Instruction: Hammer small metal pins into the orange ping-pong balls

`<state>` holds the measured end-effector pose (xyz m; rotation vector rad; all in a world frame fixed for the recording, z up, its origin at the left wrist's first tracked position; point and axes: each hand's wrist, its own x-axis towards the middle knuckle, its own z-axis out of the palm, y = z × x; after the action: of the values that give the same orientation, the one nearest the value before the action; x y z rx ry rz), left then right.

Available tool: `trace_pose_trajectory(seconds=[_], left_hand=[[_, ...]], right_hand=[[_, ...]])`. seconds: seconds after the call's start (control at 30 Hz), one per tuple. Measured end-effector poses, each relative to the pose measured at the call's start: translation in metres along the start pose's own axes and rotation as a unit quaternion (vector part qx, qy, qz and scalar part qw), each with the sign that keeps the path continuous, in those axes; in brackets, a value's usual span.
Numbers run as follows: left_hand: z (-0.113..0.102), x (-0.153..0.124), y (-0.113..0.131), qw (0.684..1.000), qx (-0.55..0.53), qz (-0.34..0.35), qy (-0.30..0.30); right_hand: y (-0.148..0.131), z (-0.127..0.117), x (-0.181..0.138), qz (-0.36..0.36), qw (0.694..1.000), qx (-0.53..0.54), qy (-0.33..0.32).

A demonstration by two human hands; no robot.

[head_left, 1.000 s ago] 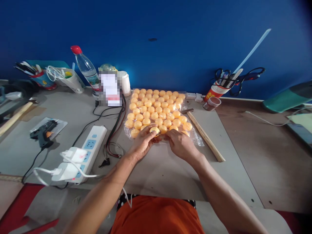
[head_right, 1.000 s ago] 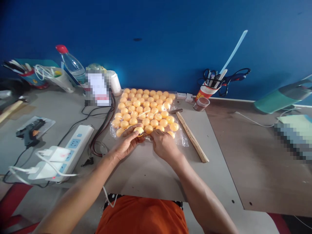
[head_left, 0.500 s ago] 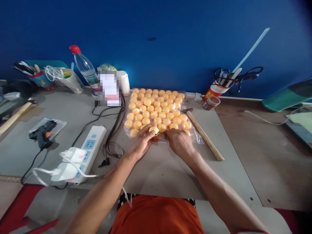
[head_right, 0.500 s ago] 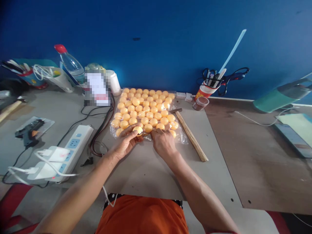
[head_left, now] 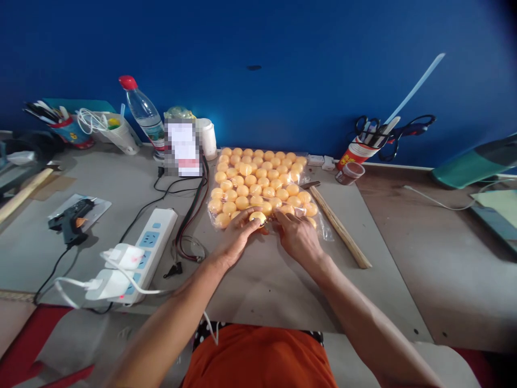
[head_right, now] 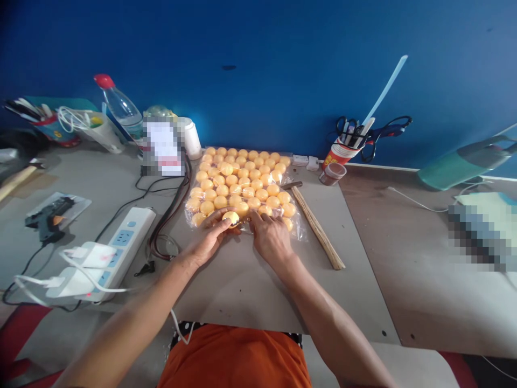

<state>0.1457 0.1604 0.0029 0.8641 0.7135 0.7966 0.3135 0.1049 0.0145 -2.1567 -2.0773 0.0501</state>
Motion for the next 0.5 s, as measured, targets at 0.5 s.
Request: trace_pose_trajectory(seconds=[0.5], left_hand=[[-0.003,0.000,0.000,0.999,0.001,0.029,0.016]], right_hand=[[-0.002,0.012,0.010,-0.017,1.000,-0.014,-0.001]])
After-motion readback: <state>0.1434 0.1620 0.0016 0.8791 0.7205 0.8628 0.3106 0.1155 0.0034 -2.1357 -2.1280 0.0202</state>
